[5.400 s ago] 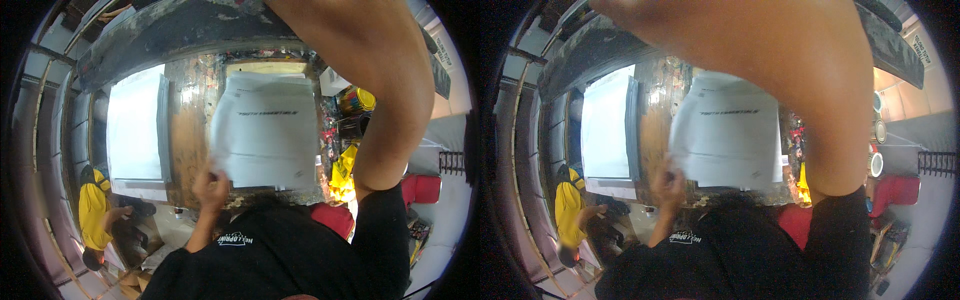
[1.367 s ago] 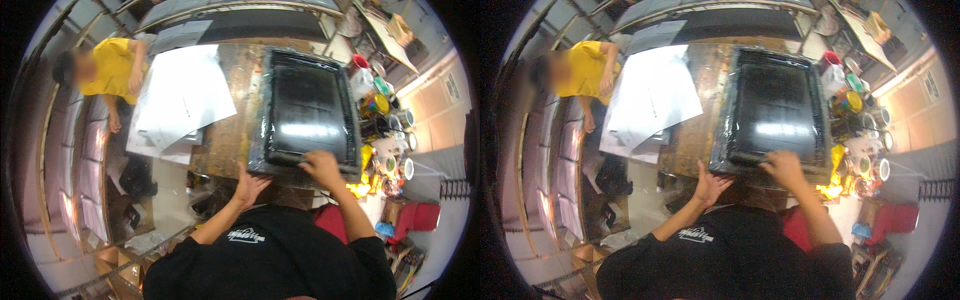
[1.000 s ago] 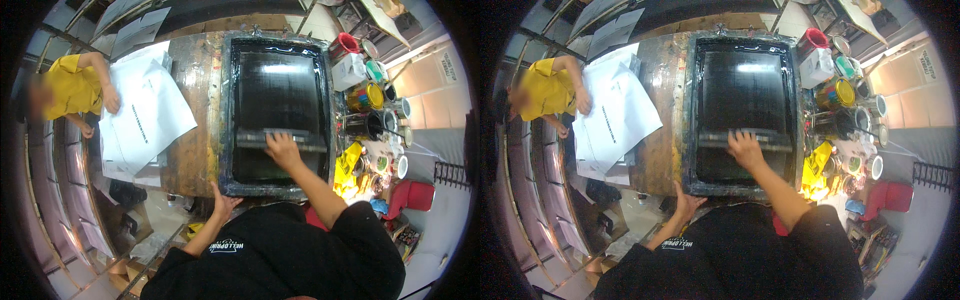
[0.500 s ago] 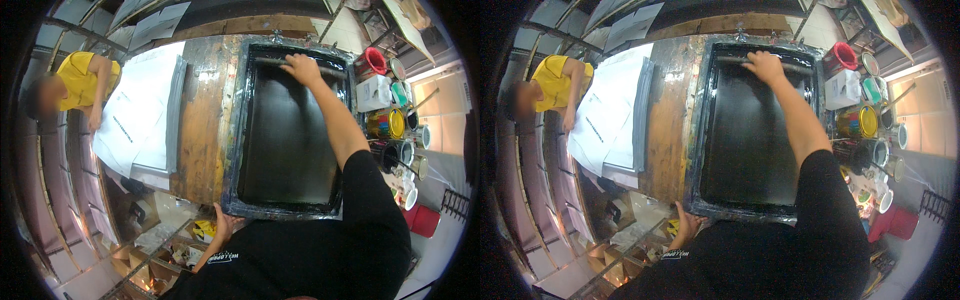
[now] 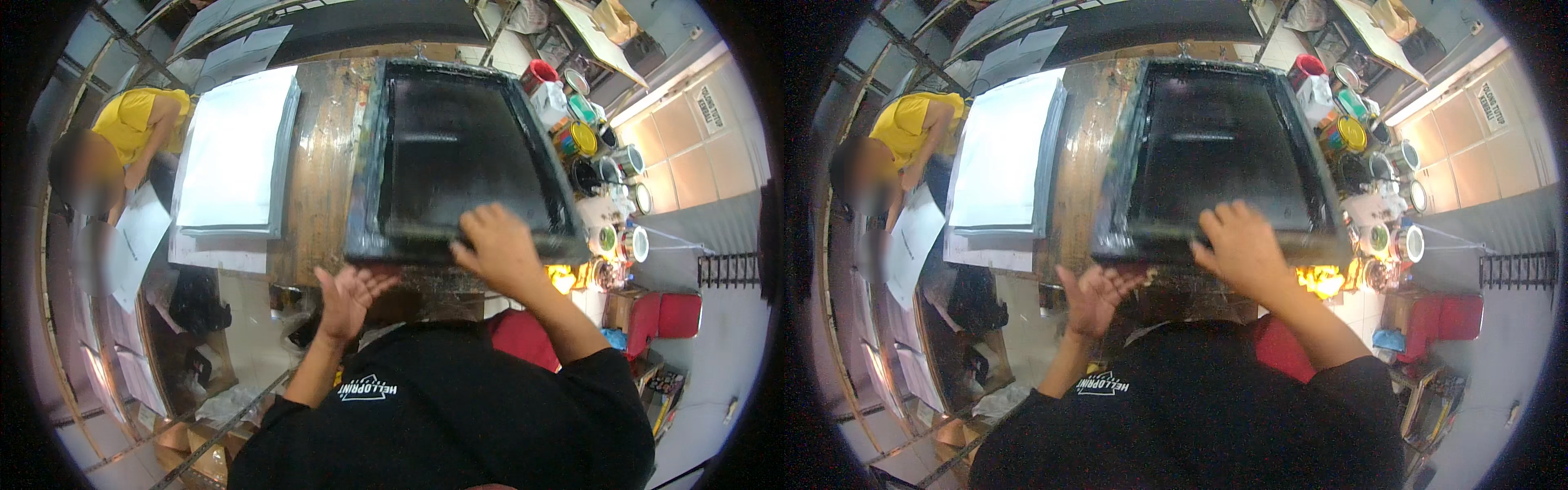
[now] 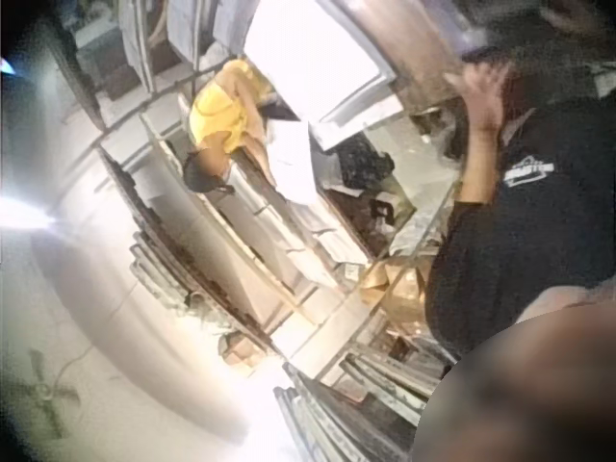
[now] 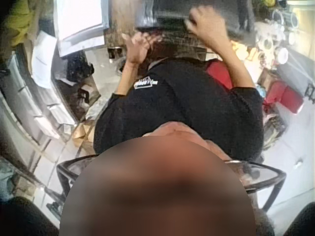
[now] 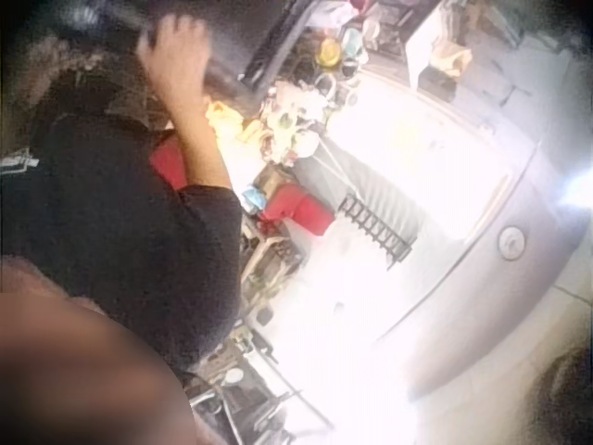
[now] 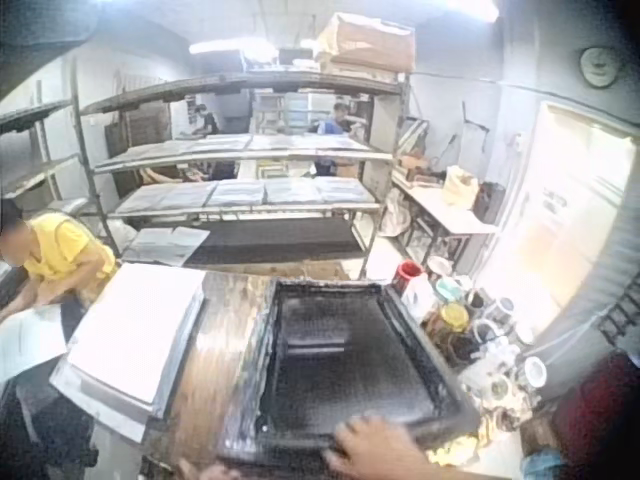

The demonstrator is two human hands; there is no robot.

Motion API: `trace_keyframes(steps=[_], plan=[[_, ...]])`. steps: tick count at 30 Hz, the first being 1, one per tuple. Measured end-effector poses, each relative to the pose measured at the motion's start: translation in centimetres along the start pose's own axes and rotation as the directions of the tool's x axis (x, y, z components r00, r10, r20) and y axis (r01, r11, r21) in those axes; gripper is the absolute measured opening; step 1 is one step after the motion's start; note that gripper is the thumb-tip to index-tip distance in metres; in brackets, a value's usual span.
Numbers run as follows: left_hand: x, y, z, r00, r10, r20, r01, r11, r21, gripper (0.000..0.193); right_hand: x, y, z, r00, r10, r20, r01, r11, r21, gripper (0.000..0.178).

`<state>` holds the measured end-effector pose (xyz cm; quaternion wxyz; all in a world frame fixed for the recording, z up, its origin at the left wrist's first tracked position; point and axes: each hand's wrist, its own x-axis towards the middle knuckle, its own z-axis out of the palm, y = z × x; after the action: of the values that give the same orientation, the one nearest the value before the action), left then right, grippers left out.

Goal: The person performs screen printing on white paper sheets. They place a sheet under a screen, pull a squeegee across the screen to transfer ink, then lift the screen and remove the printed sheet. The process repeats continuously with a coworker assisting by stacking printed sheets.

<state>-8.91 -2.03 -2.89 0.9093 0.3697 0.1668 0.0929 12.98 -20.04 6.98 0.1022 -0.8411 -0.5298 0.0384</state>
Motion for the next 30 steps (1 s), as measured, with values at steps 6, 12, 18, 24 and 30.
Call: trace_keyframes(steps=[6,12,18,24,30], plan=[[6.6,4.3,5.7,0.807,0.515,0.289,-0.591,0.701,0.399,0.102,6.8,0.1,-9.1,0.849,-0.112,-0.516,-0.031,0.965,-0.26,0.03],[7.5,-12.9,-3.9,0.97,0.209,0.125,-0.02,-0.444,0.896,0.098,11.1,2.2,-13.6,0.818,-0.18,-0.546,0.004,0.951,-0.308,0.039],[8.6,-13.0,-2.2,0.997,-0.051,-0.065,0.037,-0.423,0.906,0.119,15.4,0.4,-19.2,0.748,-0.118,-0.654,0.108,0.993,-0.055,0.041],[14.1,-3.4,5.6,0.837,0.406,0.366,-0.351,-0.113,0.929,0.064,17.9,3.4,-21.8,0.811,-0.092,-0.577,0.071,0.996,-0.06,0.039],[11.6,0.9,0.4,0.761,0.6,-0.249,-0.038,0.424,0.905,0.046,18.3,3.6,-21.7,0.828,-0.084,-0.554,0.053,0.996,-0.072,0.038]])
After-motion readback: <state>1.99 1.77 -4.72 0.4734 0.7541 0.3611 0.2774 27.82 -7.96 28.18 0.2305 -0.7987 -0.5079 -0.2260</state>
